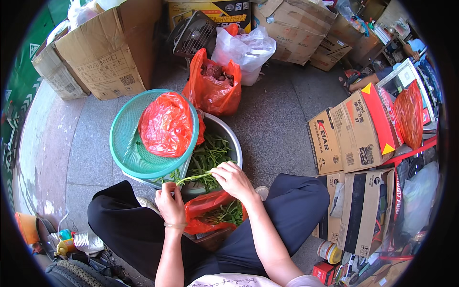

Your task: The person sits on the ground and sorts green leafy vegetables from a red plastic bag into a metal bowl. They handle the vegetables by hand, separating and placing them into the bowl.

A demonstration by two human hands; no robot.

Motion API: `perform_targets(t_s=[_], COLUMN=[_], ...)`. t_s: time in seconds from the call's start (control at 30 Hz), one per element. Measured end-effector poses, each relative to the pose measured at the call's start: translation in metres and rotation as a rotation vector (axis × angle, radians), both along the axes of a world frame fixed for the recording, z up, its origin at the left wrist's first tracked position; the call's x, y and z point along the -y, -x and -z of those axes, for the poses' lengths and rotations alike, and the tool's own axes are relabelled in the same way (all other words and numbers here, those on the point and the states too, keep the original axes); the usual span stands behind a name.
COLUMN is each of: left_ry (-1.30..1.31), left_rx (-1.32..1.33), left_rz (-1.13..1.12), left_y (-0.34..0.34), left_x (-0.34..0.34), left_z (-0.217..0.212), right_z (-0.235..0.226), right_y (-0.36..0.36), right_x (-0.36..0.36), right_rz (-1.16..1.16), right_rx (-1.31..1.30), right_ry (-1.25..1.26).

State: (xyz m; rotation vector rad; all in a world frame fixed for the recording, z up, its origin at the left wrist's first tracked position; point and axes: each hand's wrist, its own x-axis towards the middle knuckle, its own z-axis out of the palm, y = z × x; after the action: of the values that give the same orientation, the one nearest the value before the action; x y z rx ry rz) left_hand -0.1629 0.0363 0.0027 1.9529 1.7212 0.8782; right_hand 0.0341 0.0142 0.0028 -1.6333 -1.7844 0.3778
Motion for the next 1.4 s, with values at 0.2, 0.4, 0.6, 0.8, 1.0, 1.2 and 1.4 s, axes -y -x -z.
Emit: perform_targets(t_s=[0.2, 0.4, 0.6, 0.8, 1.0, 1.2, 1.4], left_ry=[-0.072, -0.104, -0.052, 0.077, 0.178, 0.392, 0.536], left_rx=[0.068, 0.06, 0.135, 0.323, 0.27, 0.493, 0.967], left_rz=[0.0, -0.043, 0.02, 0.002, 0.071, -0.082, -0.398], left_y=[-0.006, -0.003, -0.008, -0.009, -0.006, -0.011, 0.018], left_x=[0.0, 0.0, 0.002, 0.001, 0.001, -0.002, -0.021], left_z=[-0.002, -0.004, 0.001, 0.006, 0.015, 0.028, 0.093], right_z=[0.021, 0.039, 0.017, 0.015, 0.017, 0.01, 0.005], right_y=[0.007, -0.006, 0.034, 0.041, 0.036, 0.039, 0.036], right_x=[-0.003, -0.011, -0.015, -0.007, -0.007, -0.004, -0.011], right_rz=[0.286, 0.47, 0.037, -0.017, -0.003, -0.017, 0.162], right_rx=[-0.307, -0.472, -0.103, -0.174, -0.122, -0.041, -0.016], right_ry=[0.067, 0.023, -0.007, 0.011, -0.03, -0.001, -0.008])
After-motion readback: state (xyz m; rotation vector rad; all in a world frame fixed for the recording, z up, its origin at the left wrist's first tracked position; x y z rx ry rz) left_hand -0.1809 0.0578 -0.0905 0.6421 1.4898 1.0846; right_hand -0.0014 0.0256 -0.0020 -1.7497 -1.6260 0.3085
